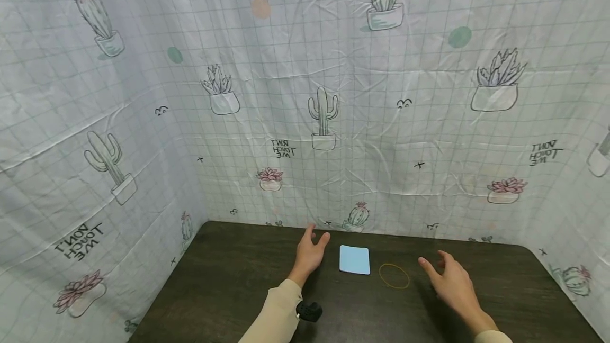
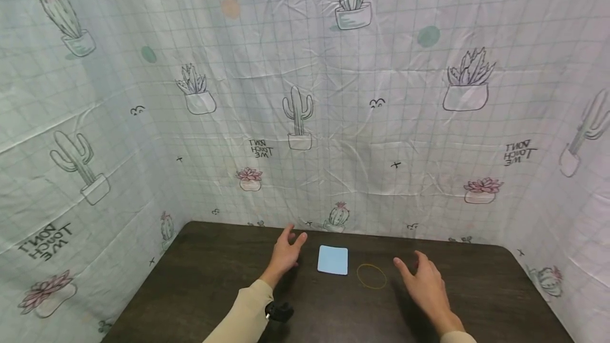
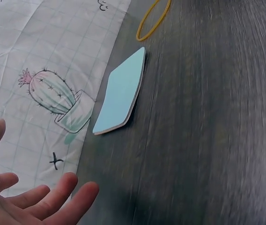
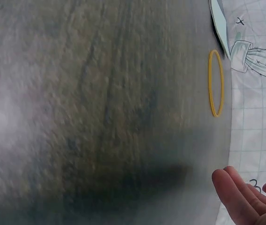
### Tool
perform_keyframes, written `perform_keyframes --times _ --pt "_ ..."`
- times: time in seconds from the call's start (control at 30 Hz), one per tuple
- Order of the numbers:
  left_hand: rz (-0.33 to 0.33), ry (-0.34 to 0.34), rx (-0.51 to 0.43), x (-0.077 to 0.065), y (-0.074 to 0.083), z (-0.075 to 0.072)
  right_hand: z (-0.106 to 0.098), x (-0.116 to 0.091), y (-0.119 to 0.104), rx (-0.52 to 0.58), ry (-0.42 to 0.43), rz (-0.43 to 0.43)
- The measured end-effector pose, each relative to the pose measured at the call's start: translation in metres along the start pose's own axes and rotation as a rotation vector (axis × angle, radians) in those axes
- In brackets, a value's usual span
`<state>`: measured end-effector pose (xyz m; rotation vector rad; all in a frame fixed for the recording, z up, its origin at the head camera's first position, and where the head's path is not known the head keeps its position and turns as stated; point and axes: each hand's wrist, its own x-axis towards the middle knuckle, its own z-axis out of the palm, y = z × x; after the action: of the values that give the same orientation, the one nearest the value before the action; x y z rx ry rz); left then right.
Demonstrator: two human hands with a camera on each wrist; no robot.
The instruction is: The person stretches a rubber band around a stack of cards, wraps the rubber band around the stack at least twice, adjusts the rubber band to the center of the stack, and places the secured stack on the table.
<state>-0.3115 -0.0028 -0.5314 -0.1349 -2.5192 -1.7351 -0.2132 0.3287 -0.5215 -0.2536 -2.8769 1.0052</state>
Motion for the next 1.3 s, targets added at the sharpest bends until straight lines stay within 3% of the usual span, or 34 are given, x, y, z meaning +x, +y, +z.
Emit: perform_keyframes --times 0.53,0.97,1.3 --pt "-0.066 -0.051 -0.036 0.002 -0.002 0.031 0.019 -0.003 -0.004 0.114 -0.056 0.093" --pt "-0.084 -0.026 0.002 0.011 -0.009 0.053 0.033 0.004 -0.007 0.251 -0.09 0.154" --pt "-0.089 -0.006 0.054 0.016 -0.009 0.061 0.04 0.012 -0.014 0.339 -0.102 0.228"
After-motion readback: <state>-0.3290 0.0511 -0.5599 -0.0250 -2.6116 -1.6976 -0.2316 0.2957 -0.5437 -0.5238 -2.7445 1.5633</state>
